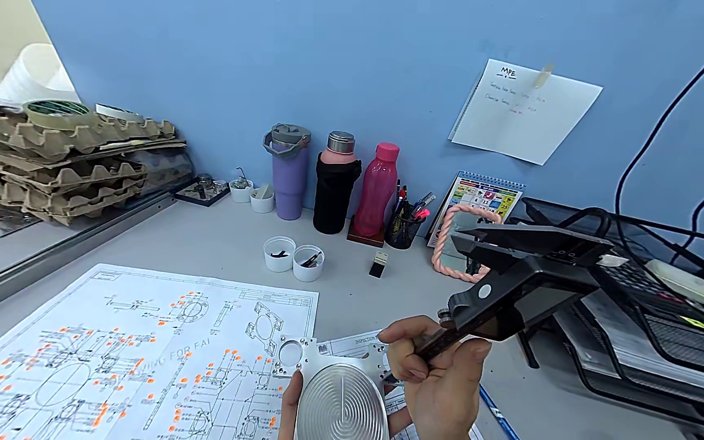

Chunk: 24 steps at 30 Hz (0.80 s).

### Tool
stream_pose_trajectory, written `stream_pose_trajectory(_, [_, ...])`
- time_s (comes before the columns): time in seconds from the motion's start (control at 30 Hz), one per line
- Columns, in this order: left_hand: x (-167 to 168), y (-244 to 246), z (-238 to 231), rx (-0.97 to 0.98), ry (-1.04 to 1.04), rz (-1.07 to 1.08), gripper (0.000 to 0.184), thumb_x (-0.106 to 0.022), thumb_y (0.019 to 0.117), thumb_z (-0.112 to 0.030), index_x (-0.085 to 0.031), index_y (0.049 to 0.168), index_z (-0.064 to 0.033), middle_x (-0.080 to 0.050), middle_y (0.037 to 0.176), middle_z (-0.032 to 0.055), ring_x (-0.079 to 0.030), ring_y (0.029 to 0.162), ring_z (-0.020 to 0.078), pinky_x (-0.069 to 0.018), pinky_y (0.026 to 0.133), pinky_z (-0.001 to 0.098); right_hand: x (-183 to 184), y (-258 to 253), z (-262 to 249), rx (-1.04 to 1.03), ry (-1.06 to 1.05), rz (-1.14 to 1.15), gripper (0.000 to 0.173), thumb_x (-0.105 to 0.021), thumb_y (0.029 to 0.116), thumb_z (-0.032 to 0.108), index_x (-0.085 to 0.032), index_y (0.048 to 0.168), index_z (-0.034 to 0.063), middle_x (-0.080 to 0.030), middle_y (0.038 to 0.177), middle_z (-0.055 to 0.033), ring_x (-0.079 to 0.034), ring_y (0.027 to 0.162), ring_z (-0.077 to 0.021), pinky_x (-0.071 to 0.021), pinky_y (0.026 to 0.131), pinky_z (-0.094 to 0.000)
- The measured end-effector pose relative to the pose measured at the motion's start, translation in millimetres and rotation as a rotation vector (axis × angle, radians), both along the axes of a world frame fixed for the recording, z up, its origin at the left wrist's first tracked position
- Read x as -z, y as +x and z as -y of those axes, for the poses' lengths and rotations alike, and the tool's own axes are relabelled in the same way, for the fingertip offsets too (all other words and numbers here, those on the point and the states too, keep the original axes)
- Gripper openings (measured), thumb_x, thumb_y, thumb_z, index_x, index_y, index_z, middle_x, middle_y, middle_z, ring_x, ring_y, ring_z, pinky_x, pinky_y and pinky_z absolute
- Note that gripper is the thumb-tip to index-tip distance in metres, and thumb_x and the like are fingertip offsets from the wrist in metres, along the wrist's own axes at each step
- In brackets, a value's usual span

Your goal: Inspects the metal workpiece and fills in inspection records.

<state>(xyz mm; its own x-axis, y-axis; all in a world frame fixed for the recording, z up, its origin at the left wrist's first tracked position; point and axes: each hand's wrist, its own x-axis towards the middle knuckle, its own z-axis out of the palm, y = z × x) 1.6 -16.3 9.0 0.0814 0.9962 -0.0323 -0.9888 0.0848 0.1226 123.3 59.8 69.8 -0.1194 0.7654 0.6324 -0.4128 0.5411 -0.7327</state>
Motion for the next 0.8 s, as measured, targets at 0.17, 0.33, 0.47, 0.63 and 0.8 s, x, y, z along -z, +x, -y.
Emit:
stream_pose_trajectory(0.17, [-2.2,0.0,0.6,-0.014,-0.011,-0.008,0.055,-0.03,0.1086,-0.049,-0.073,0.106,-0.0157,-0.077,0.104,0.0068,-0.074,0.101,0.0154,-0.0616,0.089,0.0379,3.1,-0.8,0.5,0.007,-0.026,0.001,0.071,-0.034,0.0972,0.071,-0.072,0.095,0.0109,-0.045,0.058,0.0185,-0.039,0.05,0.0124,-0.0309,0.047,-0.0072])
stream_pose_trajectory(0.33, [-1.8,-0.5,0.7,-0.009,-0.004,-0.019,0.056,-0.026,0.1093,-0.048,-0.073,0.106,-0.0165,-0.077,0.104,0.0058,-0.073,0.101,0.0148,-0.0611,0.09,0.038,5.3,-0.2,1.1,0.019,-0.031,0.006,0.072,-0.033,0.0975,0.072,-0.072,0.095,0.0108,-0.046,0.059,0.0179,-0.04,0.05,0.0116,-0.0319,0.047,-0.0077])
stream_pose_trajectory(0.47, [-2.9,0.7,1.0,-0.019,-0.021,-0.049,0.058,-0.024,0.1094,-0.049,-0.072,0.104,-0.0168,-0.077,0.103,0.0052,-0.074,0.1,0.0144,-0.0617,0.088,0.0379,7.1,0.7,1.4,0.027,-0.034,0.008,0.072,-0.033,0.0975,0.072,-0.071,0.094,0.0114,-0.045,0.058,0.0182,-0.04,0.05,0.0115,-0.0319,0.047,-0.0078])
stream_pose_trajectory(0.63, [-1.3,0.3,-1.7,-0.033,-0.029,-0.078,0.054,-0.028,0.109,-0.049,-0.072,0.105,-0.0165,-0.077,0.103,0.0058,-0.074,0.1,0.0143,-0.0613,0.089,0.0378,1.5,2.0,-3.1,-0.032,-0.029,-0.03,0.069,-0.035,0.0967,0.072,-0.072,0.097,0.0145,-0.049,0.059,0.0177,-0.041,0.049,0.0103,-0.0335,0.047,-0.0092])
stream_pose_trajectory(0.8, [10.5,1.8,-2.1,0.158,0.049,0.0,0.059,-0.04,0.1021,-0.061,-0.074,0.111,-0.0143,-0.075,0.113,0.0132,-0.073,0.107,0.0256,-0.0617,0.087,0.0461,-47.6,-6.7,6.3,-0.076,-0.047,-0.075,0.06,-0.047,0.0926,0.072,-0.074,0.094,0.0186,-0.05,0.058,0.0164,-0.042,0.048,0.008,-0.034,0.045,-0.0104])
